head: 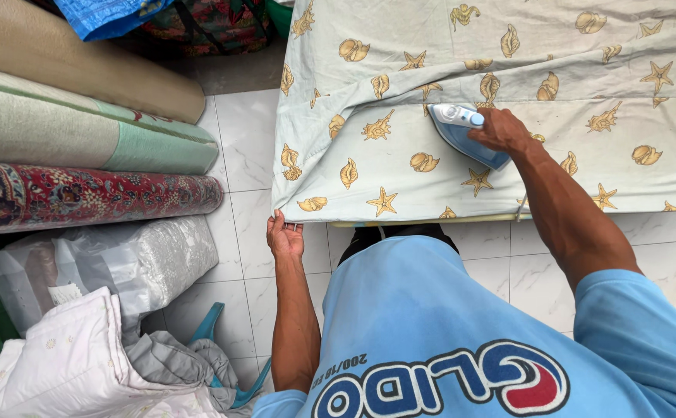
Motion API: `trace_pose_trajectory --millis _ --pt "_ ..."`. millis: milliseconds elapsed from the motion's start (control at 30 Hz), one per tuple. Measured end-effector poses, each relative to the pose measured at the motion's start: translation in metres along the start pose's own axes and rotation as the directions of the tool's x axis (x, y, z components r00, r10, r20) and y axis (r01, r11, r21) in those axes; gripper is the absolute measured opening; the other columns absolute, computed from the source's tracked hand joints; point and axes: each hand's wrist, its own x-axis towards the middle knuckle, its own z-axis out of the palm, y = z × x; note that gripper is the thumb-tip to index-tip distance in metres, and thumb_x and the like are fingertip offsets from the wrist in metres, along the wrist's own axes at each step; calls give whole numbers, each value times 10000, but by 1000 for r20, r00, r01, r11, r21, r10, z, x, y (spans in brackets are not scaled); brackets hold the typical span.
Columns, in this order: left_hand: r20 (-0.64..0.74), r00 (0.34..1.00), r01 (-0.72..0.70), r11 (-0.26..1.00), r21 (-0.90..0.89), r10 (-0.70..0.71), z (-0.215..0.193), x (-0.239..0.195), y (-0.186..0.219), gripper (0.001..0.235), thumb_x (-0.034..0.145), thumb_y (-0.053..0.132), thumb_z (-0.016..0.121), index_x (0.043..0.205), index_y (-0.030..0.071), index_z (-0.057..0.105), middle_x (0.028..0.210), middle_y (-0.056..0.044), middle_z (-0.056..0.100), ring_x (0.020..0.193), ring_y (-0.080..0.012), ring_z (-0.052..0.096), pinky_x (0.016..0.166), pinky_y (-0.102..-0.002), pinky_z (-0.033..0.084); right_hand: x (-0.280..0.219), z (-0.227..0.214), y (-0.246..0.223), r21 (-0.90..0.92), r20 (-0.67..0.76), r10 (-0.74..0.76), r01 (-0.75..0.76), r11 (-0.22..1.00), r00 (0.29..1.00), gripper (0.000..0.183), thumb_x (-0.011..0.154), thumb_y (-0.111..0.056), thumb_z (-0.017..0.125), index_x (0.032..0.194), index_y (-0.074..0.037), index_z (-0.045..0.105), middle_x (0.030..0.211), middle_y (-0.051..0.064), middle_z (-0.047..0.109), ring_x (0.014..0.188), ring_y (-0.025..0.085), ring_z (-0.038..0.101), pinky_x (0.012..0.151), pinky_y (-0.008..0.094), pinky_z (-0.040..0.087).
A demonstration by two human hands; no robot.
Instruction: The person irons a large bed sheet with a sea-themed pattern on a padded ironing surface. They use a steam iron in their right hand and hold the sheet with their left hand to smooth out wrinkles as they move the iron across the fabric.
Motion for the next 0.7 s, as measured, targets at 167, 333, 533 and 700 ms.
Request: trace_pose_trajectory --millis 167,333,533,700 --pt "-8 1000 -18 1000 -21 18 3 -8 3 272 937 157 740 1110 69 549 1179 -97 645 1105 -230 597 970 -453 503 3 16 -70 -59 149 -65 75 995 987 452 902 -299 668 1282 -56 645 943 200 758 766 320 748 758 464 624" --pt "-56 998 -23 999 -44 21 11 -6 7 295 930 129 715 1174 58 564 1208 -122 653 1136 -253 624 974 -463 517 -28 60 -145 -143 213 -186 219 965 959 399 883 -304 663 1207 -70 678 983 201 766 868 334 757 846 475 607" --pt "-124 991 -47 999 0 46 13 6 5 311 928 99 721 1192 42 568 1214 -146 662 1124 -279 647 959 -474 550 -97 140 -182 -93 -16 -391 388 917 920 386 916 -304 646 1138 0 562 819 229 700 758 420 705 696 541 570" --pt "-241 967 -74 996 49 84 9 11 4 331 917 75 737 1180 73 536 1213 -143 649 1107 -288 650 926 -474 556 -115 149 -137 113 -90 -256 265 958 963 447 928 -262 644 1193 77 524 820 264 703 762 450 700 680 549 557"
